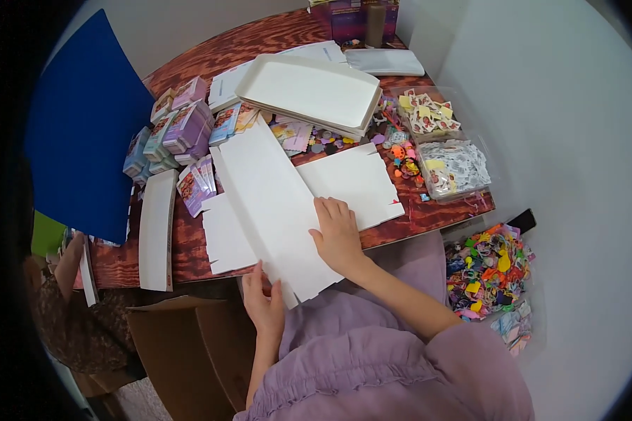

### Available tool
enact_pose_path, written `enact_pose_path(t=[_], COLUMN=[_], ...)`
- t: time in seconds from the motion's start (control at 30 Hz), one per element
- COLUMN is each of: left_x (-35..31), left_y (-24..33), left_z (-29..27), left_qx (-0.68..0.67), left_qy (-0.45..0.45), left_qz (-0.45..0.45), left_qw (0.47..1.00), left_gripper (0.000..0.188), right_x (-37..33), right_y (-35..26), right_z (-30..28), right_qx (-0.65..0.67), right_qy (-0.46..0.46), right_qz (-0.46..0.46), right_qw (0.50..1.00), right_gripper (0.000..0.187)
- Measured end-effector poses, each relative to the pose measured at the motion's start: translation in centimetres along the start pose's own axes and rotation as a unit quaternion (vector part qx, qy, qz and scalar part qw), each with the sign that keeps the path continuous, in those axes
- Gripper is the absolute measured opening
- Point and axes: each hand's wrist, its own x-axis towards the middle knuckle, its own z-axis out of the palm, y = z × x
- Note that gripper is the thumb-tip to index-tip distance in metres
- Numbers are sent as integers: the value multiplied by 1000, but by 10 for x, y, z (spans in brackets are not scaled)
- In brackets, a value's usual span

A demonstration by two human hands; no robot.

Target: Folding and assembling white cardboard boxes at a workbench.

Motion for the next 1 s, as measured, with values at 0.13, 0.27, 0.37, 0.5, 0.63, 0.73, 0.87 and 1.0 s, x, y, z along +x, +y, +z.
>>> enact_pose_path(t=[0.13,0.27,0.37,0.5,0.63,0.73,0.87,1.0], left_x=[10,5,8,19,8,2,-4,-11], left_y=[18,7,-4,-5,0,12,20,20], left_z=[4,9,2,6,-1,2,5,-1], left_qx=[-54,-128,-205,-148,-10,50,108,177], left_qy=[1,70,69,53,26,7,35,52], left_qz=[-81,-102,-148,-112,-64,-55,-5,53], left_qw=[995,984,965,981,998,997,994,981], left_gripper=[66,66,59,24,47,65,70,67], right_x=[-2,1,6,7,-7,-19,-32,-41], right_y=[4,2,9,15,-3,-14,-17,-36], right_z=[0,-2,2,-12,-4,2,3,-6], right_qx=[3,46,69,234,137,79,0,-59], right_qy=[27,6,0,-37,-28,0,16,-29], right_qz=[-14,-6,29,145,80,30,-6,-15], right_qw=[1000,999,997,961,987,996,1000,998], right_gripper=[64,60,55,55,58,63,68,72])
